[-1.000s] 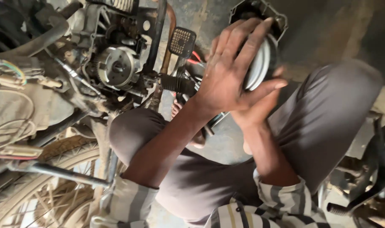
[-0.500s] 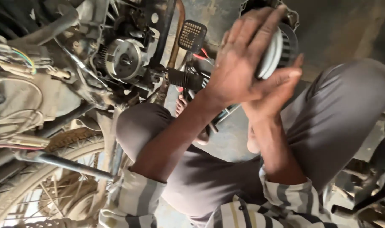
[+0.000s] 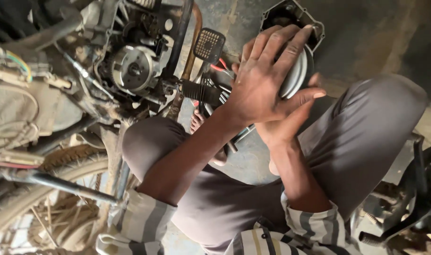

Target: Inspecting and assembling motorcycle clutch plates and housing.

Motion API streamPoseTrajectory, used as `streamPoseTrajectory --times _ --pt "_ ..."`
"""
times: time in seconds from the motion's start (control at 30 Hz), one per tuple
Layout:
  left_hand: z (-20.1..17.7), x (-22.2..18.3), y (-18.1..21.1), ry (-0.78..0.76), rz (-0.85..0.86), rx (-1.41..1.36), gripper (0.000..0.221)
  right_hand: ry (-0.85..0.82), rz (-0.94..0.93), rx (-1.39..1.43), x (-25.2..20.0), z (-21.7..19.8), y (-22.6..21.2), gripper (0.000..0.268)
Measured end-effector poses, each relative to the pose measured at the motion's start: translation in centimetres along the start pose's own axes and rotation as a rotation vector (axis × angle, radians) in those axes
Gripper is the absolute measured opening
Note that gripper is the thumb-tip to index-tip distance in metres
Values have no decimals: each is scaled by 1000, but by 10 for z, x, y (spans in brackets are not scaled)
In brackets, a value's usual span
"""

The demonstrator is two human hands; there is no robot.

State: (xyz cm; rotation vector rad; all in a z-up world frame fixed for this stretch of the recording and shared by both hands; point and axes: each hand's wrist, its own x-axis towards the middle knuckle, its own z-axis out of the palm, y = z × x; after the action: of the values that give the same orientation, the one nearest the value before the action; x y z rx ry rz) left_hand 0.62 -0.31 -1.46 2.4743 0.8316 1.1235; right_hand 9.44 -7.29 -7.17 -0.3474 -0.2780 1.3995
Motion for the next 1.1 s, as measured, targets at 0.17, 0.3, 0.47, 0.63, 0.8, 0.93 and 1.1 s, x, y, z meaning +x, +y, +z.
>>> streamPoseTrajectory --times 0.17,0.3,0.47,0.63,0.8,0.93,1.1 --pt "-4 2 0 -13 -2 -18 94 31 -56 -52 -2 -29 5 94" --pt "-18 7 8 -24 -8 -65 92 0 -88 -99 -3 -24 7 90" --pt "-18 9 11 -3 -8 -78 93 33 -63 -1 -6 -3 -4 84" --pt "-27 12 16 20 29 -87 94 -43 -149 -145 -5 -13 -14 81" --pt "-28 9 14 25 26 -129 94 12 -158 -106 -12 -10 -4 82" --pt "-29 4 14 9 9 -118 91 -11 -66 -18 -16 27 -3 86" --pt "-25 7 15 10 38 -94 92 8 -147 -37 -16 -20 -1 84"
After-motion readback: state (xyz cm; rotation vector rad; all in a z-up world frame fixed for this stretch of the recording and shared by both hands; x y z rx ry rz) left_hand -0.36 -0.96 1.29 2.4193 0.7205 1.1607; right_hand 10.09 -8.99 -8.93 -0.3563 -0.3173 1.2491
